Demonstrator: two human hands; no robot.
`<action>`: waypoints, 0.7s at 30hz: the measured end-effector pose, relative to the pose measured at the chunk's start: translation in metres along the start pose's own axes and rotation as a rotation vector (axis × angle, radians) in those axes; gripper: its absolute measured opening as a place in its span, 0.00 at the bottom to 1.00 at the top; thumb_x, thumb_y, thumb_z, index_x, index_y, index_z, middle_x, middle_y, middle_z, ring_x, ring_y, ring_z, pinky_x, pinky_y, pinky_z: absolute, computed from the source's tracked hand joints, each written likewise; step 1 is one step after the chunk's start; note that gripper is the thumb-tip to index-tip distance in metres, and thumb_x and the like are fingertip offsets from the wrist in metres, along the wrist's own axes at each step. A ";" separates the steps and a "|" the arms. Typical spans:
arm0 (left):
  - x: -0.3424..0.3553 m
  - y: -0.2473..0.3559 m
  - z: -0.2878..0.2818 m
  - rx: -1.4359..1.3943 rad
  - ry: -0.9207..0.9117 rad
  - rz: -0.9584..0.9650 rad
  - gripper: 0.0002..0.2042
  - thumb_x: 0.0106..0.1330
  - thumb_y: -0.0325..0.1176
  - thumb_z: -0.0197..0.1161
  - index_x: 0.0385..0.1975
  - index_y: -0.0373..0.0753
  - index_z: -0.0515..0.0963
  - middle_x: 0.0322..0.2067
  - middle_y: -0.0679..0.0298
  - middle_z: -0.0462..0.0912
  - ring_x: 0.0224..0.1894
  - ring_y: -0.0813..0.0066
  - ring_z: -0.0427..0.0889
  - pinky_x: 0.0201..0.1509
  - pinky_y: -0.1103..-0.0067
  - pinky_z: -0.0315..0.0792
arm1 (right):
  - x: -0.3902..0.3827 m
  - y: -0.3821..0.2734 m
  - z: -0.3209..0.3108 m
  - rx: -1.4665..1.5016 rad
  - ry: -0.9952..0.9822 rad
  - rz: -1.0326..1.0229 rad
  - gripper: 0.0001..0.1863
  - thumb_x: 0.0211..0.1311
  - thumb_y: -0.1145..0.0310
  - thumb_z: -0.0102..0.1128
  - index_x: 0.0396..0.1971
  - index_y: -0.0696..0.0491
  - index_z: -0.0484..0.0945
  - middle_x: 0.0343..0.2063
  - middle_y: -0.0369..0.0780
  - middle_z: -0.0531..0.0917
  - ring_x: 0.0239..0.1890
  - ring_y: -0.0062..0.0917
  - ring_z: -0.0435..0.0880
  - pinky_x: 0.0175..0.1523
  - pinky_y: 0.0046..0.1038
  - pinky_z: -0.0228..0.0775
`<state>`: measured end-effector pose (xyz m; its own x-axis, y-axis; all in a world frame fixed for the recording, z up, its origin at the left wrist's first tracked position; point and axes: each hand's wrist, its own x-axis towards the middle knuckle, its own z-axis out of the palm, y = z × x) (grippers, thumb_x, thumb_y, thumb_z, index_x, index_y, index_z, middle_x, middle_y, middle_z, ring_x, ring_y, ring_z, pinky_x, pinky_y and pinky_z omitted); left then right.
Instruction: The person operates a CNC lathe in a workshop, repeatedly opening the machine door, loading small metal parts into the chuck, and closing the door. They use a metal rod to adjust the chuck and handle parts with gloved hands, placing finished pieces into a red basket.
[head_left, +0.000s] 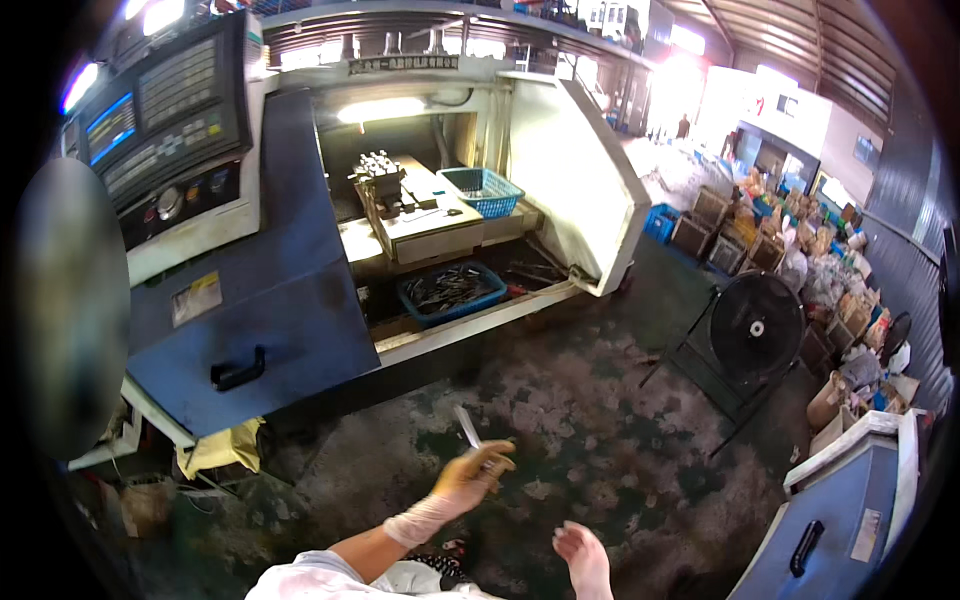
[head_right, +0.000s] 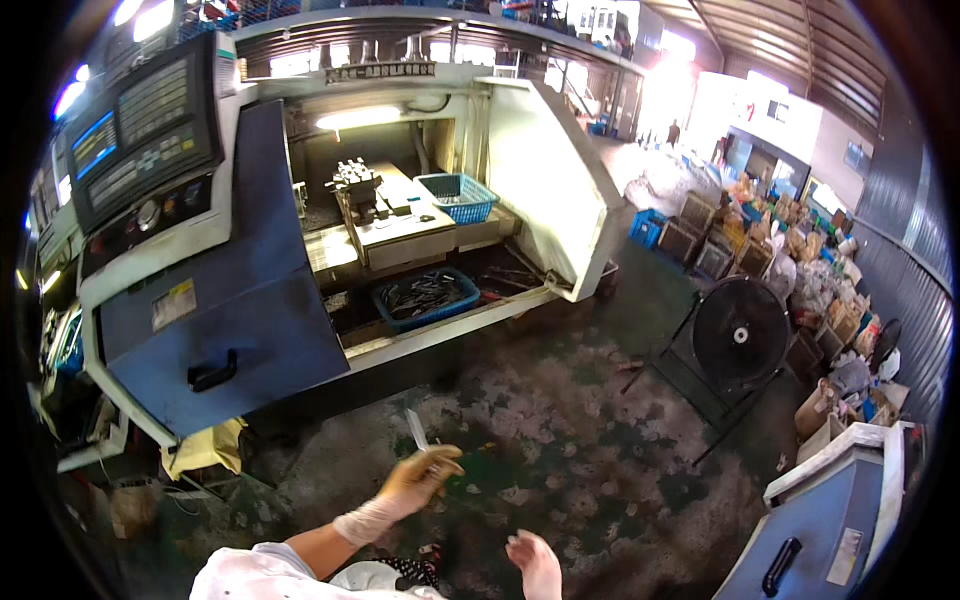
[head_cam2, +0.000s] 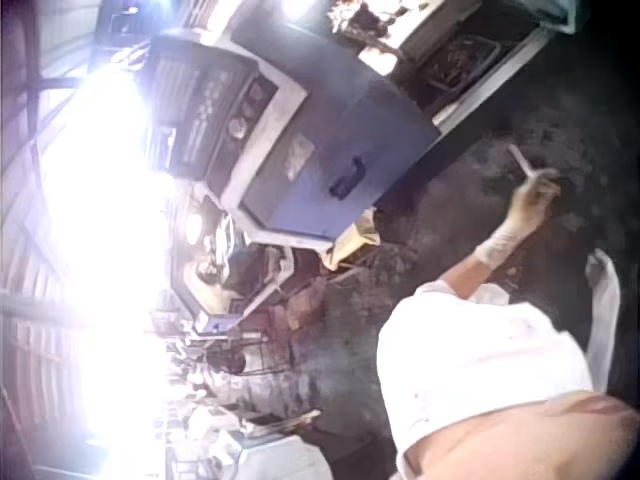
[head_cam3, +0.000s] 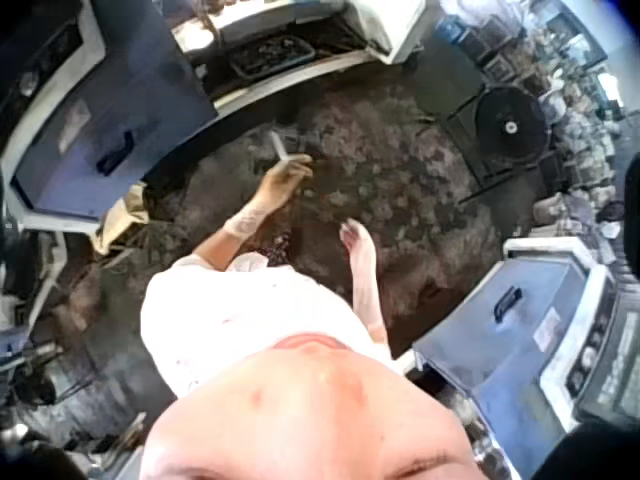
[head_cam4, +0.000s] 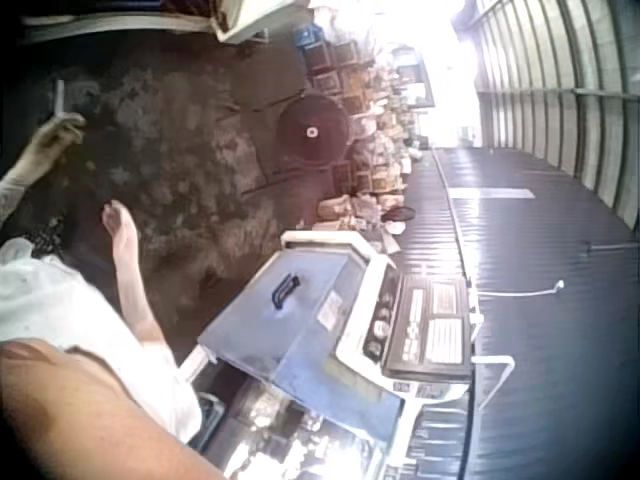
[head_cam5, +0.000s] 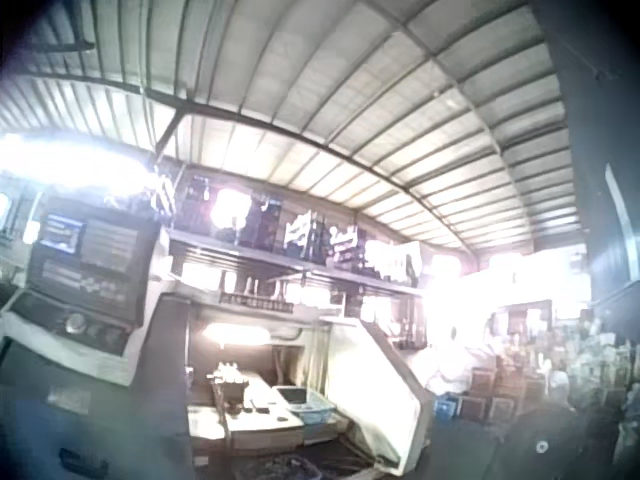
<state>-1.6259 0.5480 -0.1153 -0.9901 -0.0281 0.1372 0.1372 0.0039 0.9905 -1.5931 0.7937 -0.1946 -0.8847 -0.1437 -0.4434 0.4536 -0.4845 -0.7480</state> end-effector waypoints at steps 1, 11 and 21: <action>0.013 0.011 -0.031 0.084 0.065 0.111 0.12 0.62 0.29 0.48 0.45 0.36 0.65 0.32 0.63 0.76 0.28 0.83 0.73 0.27 0.87 0.68 | 0.029 -0.004 0.036 -0.027 -0.098 0.033 0.17 0.57 0.63 0.44 0.39 0.61 0.70 0.33 0.45 0.77 0.36 0.28 0.77 0.46 0.28 0.66; 0.130 0.067 -0.227 0.599 0.708 0.522 0.20 0.55 0.23 0.50 0.49 0.31 0.59 0.45 0.52 0.70 0.47 0.62 0.72 0.52 0.73 0.58 | 0.244 -0.036 0.293 -0.477 -0.839 0.093 0.15 0.59 0.67 0.44 0.42 0.61 0.69 0.37 0.41 0.75 0.41 0.24 0.73 0.50 0.24 0.61; 0.203 0.035 -0.276 1.150 1.387 0.509 0.22 0.60 0.35 0.44 0.51 0.31 0.52 0.38 0.53 0.76 0.49 0.62 0.70 0.56 0.69 0.55 | 0.462 -0.066 0.570 -0.812 -1.486 -0.295 0.12 0.55 0.67 0.49 0.38 0.57 0.71 0.34 0.38 0.75 0.37 0.20 0.72 0.45 0.20 0.63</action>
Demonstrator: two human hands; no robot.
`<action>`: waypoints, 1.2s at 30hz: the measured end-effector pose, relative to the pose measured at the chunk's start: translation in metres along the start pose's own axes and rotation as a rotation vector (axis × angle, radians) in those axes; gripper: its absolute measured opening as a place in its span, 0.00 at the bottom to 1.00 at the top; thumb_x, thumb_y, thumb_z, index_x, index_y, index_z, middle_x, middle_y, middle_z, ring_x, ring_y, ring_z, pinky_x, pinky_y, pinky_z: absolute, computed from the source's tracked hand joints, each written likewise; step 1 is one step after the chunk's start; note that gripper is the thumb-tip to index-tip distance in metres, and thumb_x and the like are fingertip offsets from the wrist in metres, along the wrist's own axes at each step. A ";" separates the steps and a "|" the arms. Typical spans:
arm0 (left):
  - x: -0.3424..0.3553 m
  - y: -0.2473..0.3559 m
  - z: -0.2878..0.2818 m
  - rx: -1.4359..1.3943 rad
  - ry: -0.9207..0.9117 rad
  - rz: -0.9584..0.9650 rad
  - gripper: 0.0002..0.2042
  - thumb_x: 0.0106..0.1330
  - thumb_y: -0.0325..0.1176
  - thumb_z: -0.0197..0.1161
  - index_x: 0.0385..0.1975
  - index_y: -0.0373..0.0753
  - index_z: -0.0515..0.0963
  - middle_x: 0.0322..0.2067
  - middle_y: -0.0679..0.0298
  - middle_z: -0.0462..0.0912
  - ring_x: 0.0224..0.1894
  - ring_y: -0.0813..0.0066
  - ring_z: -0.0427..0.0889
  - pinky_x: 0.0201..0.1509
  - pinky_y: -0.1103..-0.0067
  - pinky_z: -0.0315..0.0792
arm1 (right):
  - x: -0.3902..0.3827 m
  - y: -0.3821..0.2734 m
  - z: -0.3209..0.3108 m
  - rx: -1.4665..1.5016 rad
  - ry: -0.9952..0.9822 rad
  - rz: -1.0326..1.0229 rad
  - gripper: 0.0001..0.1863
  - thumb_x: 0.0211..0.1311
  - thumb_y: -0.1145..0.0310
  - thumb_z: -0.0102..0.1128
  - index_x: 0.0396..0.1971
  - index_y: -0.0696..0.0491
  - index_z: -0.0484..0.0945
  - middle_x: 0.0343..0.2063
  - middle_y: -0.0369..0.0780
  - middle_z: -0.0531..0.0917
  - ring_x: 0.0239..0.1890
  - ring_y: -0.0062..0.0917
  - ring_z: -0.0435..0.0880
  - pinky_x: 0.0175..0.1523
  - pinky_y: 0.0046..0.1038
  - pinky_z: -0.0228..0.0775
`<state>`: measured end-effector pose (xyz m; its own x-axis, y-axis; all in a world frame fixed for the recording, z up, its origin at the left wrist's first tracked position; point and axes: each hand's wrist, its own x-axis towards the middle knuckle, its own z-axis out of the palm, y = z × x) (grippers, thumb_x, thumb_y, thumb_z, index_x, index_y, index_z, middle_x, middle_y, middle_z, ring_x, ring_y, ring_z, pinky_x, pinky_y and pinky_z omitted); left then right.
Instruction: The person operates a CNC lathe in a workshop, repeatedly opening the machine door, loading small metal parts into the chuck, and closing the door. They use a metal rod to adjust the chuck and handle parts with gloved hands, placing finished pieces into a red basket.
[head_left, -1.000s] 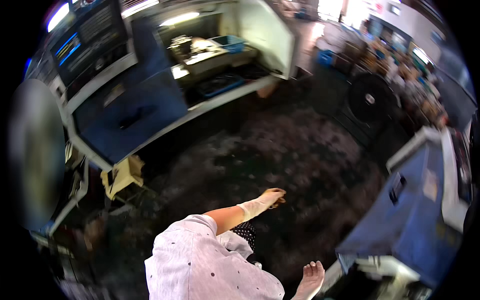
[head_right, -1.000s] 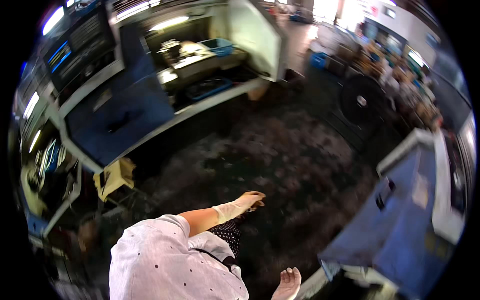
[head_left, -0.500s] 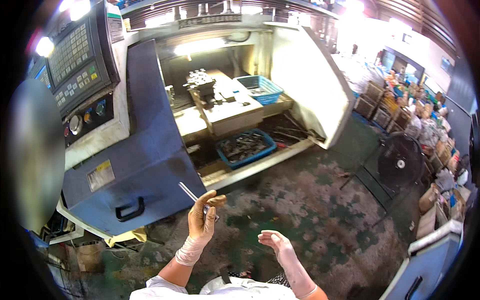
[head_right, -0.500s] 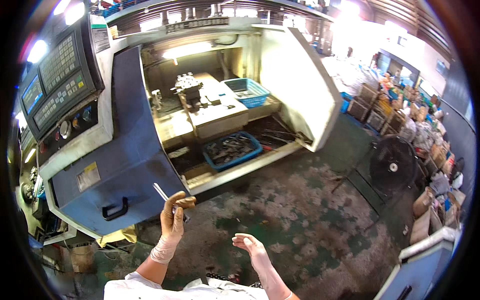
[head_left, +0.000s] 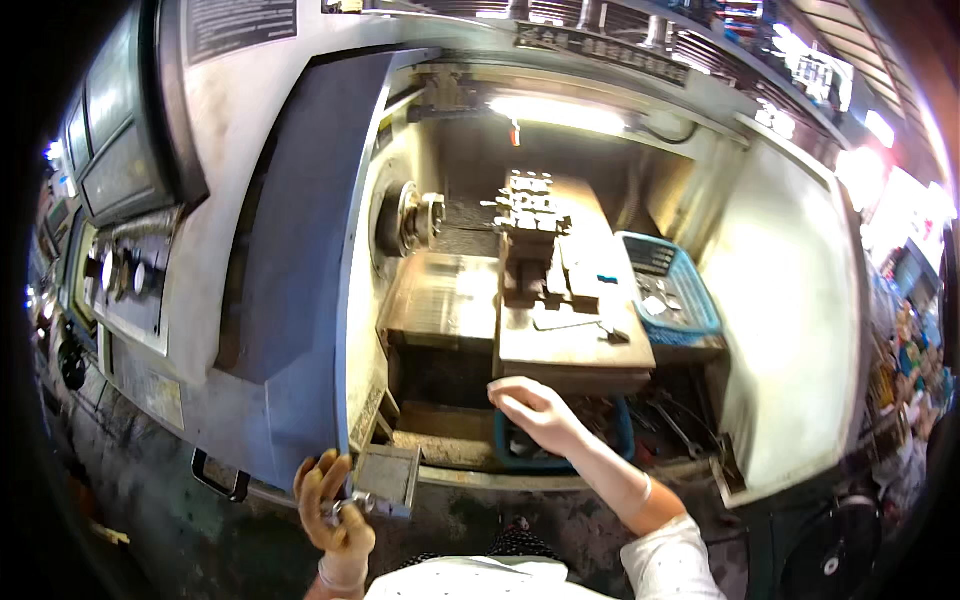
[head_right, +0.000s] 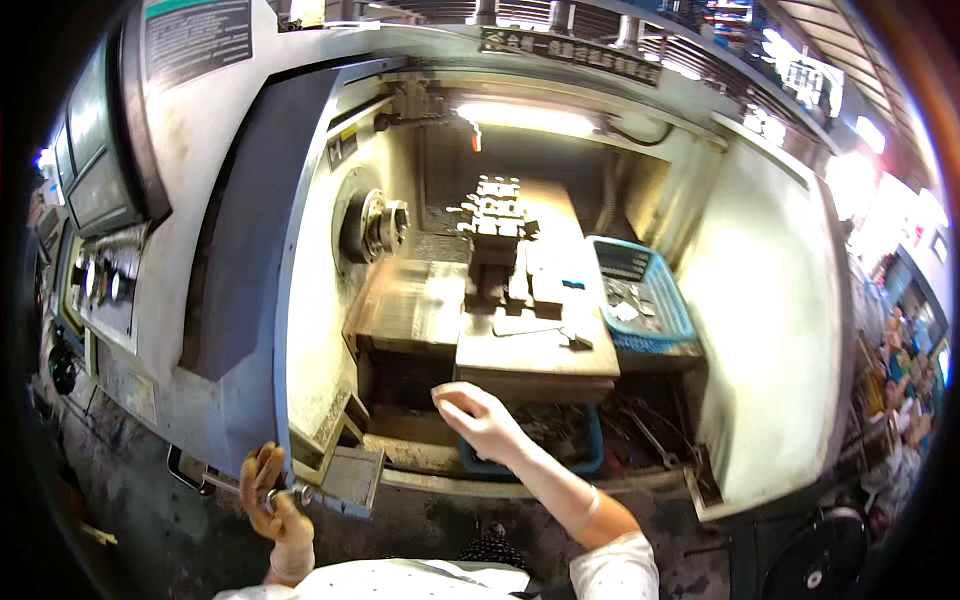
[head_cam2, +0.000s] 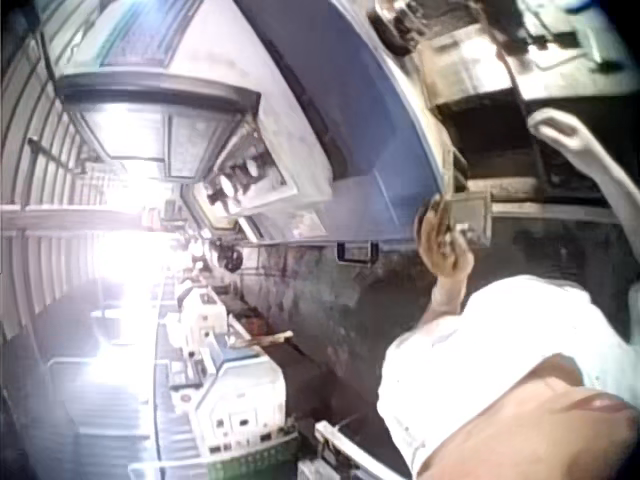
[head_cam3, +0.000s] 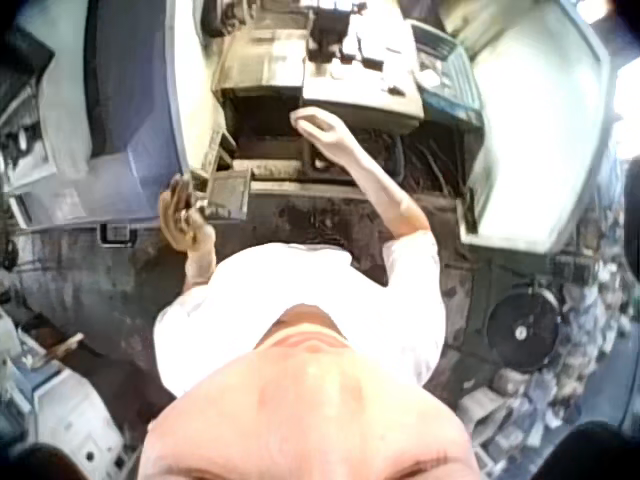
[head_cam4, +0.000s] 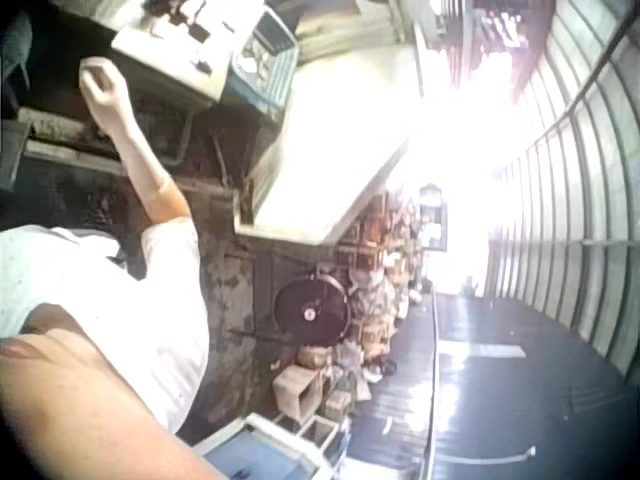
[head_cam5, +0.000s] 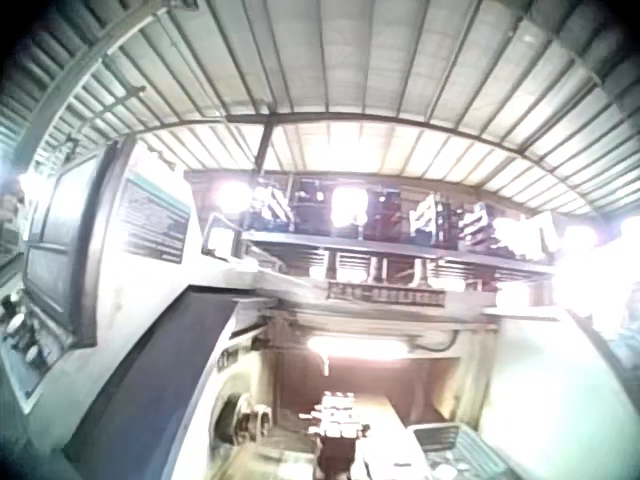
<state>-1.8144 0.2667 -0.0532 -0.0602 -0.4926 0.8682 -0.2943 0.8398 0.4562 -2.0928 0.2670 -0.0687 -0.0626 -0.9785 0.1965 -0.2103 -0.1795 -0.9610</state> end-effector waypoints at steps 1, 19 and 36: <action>-0.007 0.005 0.007 -0.086 0.160 -0.170 0.22 0.60 0.35 0.43 0.52 0.29 0.52 0.38 0.52 0.75 0.48 0.62 0.70 0.57 0.69 0.55 | 0.042 0.007 -0.005 -0.015 -0.049 -0.045 0.13 0.55 0.67 0.50 0.38 0.57 0.71 0.34 0.39 0.75 0.37 0.21 0.73 0.45 0.21 0.63; 0.004 0.023 0.032 0.560 0.150 -0.101 0.16 0.61 0.41 0.43 0.40 0.33 0.63 0.24 0.65 0.77 0.33 0.70 0.76 0.41 0.67 0.67 | 0.392 0.058 -0.047 -0.657 0.436 -0.220 0.21 0.45 0.53 0.54 0.30 0.57 0.73 0.31 0.49 0.76 0.35 0.39 0.75 0.40 0.33 0.66; -0.207 0.196 -0.108 0.527 0.314 -1.506 0.14 0.59 0.37 0.47 0.44 0.41 0.66 0.31 0.59 0.76 0.34 0.72 0.76 0.40 0.77 0.67 | 0.088 -0.037 0.207 0.100 -0.854 -0.226 0.14 0.53 0.61 0.51 0.33 0.57 0.72 0.27 0.38 0.74 0.29 0.23 0.74 0.32 0.25 0.68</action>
<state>-1.7568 0.5583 -0.1226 0.7352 -0.6323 -0.2442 -0.1834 -0.5324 0.8264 -1.8884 0.1664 -0.0557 0.7275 -0.6534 0.2094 -0.0412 -0.3462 -0.9373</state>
